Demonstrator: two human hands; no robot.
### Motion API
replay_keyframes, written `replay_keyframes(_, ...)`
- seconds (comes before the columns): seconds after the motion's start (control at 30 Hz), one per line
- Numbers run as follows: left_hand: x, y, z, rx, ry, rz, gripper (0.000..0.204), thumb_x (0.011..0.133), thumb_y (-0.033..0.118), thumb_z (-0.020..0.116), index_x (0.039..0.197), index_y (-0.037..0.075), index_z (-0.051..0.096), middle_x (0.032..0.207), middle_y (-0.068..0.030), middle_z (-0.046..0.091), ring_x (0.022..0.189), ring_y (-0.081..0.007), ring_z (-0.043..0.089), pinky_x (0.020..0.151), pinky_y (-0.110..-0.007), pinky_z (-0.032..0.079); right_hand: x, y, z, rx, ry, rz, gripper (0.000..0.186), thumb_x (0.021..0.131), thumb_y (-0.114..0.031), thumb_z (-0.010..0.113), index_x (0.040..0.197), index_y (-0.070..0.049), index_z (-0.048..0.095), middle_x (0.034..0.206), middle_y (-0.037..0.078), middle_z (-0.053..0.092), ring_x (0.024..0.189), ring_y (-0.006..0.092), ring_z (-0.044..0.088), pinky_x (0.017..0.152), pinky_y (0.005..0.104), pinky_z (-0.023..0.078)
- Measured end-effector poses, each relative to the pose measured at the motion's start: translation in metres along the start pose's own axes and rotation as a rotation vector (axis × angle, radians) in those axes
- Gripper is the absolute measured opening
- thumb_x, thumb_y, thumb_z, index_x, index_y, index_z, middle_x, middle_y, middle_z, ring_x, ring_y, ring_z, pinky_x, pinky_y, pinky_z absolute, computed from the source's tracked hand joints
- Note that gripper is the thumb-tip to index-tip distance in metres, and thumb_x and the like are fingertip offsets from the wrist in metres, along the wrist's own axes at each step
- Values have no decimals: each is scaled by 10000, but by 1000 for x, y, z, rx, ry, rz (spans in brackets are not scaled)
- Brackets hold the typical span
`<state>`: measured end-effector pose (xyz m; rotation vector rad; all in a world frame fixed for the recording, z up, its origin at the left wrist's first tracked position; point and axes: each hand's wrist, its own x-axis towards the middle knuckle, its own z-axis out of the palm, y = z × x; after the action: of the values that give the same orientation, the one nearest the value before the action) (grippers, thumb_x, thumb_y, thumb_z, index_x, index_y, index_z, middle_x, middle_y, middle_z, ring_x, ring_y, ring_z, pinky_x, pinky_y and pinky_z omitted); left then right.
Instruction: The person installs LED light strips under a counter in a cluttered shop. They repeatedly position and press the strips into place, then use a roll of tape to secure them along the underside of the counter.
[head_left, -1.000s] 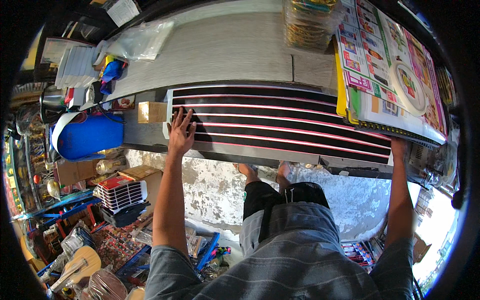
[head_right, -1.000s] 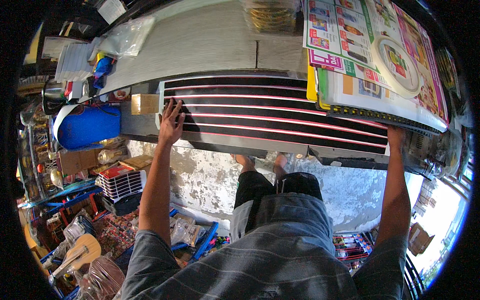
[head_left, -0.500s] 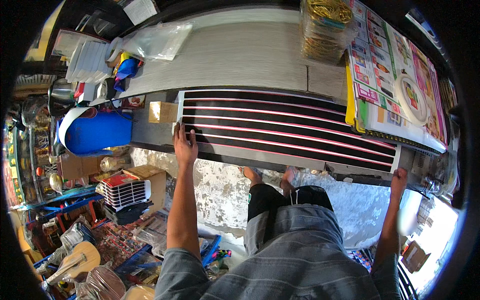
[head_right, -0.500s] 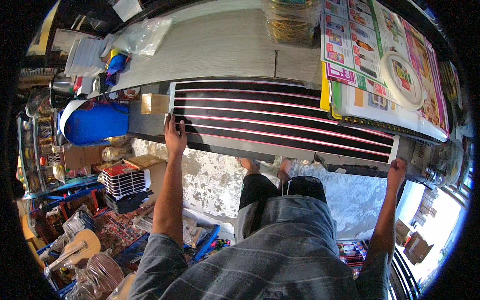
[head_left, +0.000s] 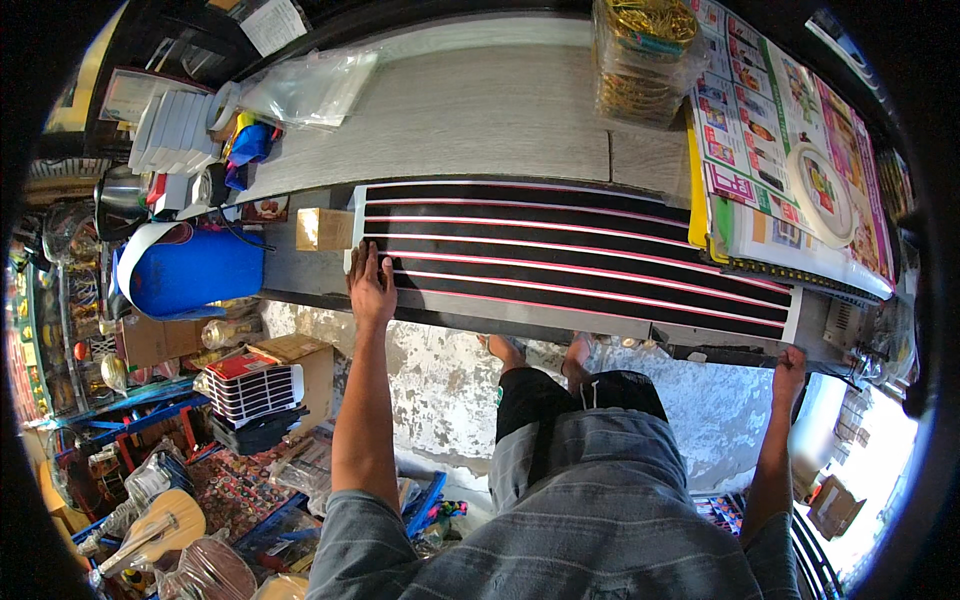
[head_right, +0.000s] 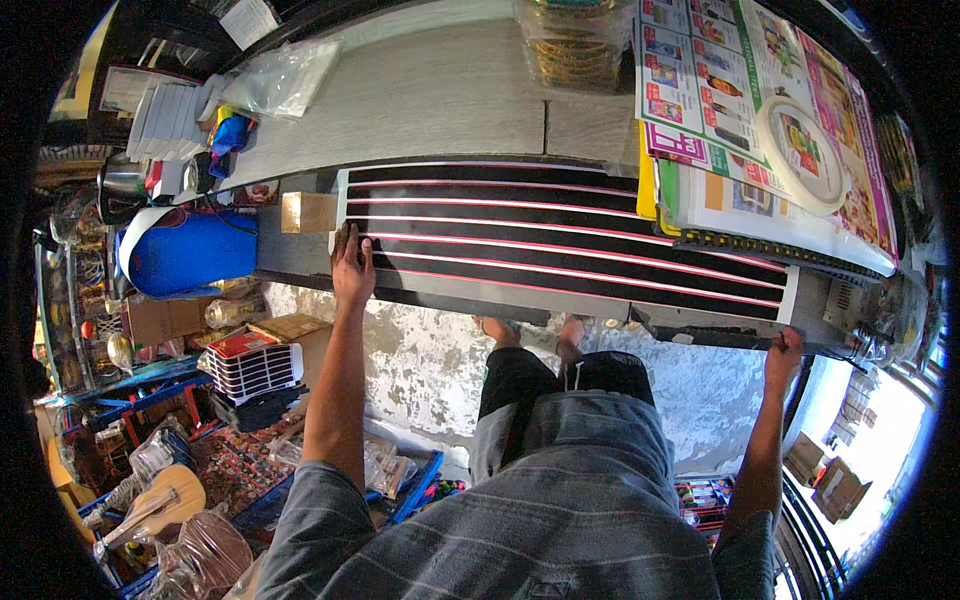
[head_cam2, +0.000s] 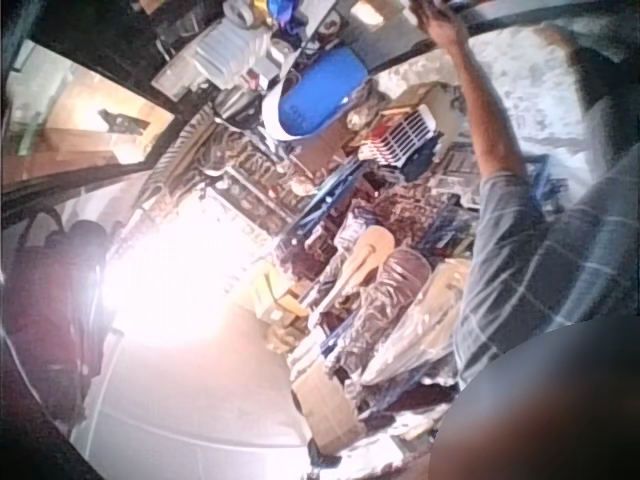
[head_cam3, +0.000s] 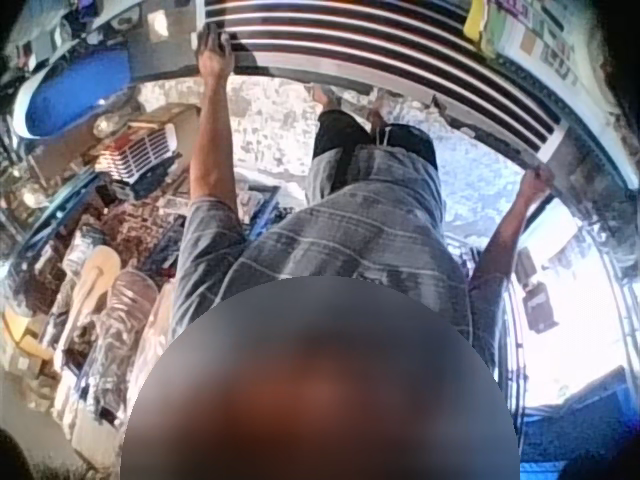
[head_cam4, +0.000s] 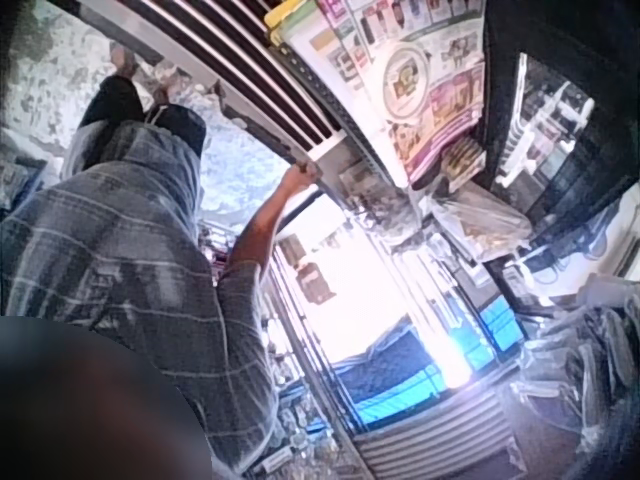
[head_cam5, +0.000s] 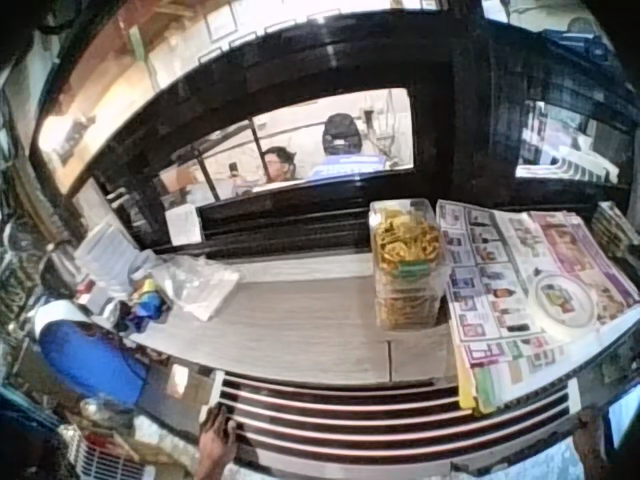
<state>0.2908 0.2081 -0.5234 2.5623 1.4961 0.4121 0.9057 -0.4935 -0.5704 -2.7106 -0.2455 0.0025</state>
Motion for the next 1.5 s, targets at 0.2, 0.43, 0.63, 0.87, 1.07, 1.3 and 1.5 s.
replay_keyframes(0.2, 1, -2, -1, -36, 12, 0, 568, 1147, 411, 509, 1550, 21, 600, 1629, -231, 547, 1535, -424, 480, 1278, -508, 357, -2, -10, -8, -77, -64, 28, 257, 998, -87, 699, 1244, -22, 735, 1214, 159, 784, 1125, 297, 752, 1005, 410, 572)
replay_keyframes(0.43, 2, -7, -1, -2, 7, 38, 531, 1132, 357, 557, 1548, 31, 609, 1622, -222, 560, 1541, -400, 484, 1272, -508, 369, 8, 15, 3, 10, -19, -87, 264, 978, -69, 705, 1234, -14, 736, 1191, 158, 778, 1097, 291, 751, 992, 407, 574)
replay_keyframes(0.63, 3, -18, -1, -278, -5, 32, 484, 1121, 307, 586, 1512, 26, 630, 1542, -237, 626, 1445, -421, 582, 1188, -482, 471, 12, 17, 5, 140, -11, -45, 354, 808, 36, 665, 1148, -16, 749, 1085, 128, 731, 1013, 292, 708, 950, 386, 563)
replay_keyframes(0.87, 4, -13, -1, -118, -35, 23, 561, 1169, 425, 513, 1538, 16, 618, 1621, -280, 534, 1537, -453, 470, 1257, -509, 395, 18, -62, 0, 57, 107, -86, 219, 934, -105, 737, 1148, -57, 748, 1126, 160, 790, 1073, 353, 757, 980, 445, 585)
replay_keyframes(1.07, 4, -10, -3, -133, -25, 81, 552, 1171, 421, 507, 1535, 23, 621, 1611, -293, 537, 1521, -465, 484, 1233, -508, 424, 38, -89, -1, -33, 94, -138, 277, 938, -122, 762, 1210, -76, 737, 1171, 161, 786, 1093, 348, 758, 981, 452, 584)
replay_keyframes(1.3, 3, -5, -3, -153, -8, 57, 510, 1158, 355, 547, 1523, 8, 626, 1592, -288, 561, 1485, -463, 528, 1230, -494, 427, 51, -103, 7, -14, 68, -98, 309, 916, -80, 770, 1219, -32, 731, 1147, 163, 782, 1047, 291, 763, 945, 408, 596)
replay_keyframes(1.5, 1, -23, 5, -189, -8, 40, 553, 1150, 345, 538, 1597, 18, 541, 1611, -273, 551, 1502, -449, 521, 1241, -487, 420, 75, -64, 17, 60, 45, -114, 330, 911, -102, 724, 1238, -68, 740, 1156, 201, 764, 977, 353, 757, 843, 487, 604)
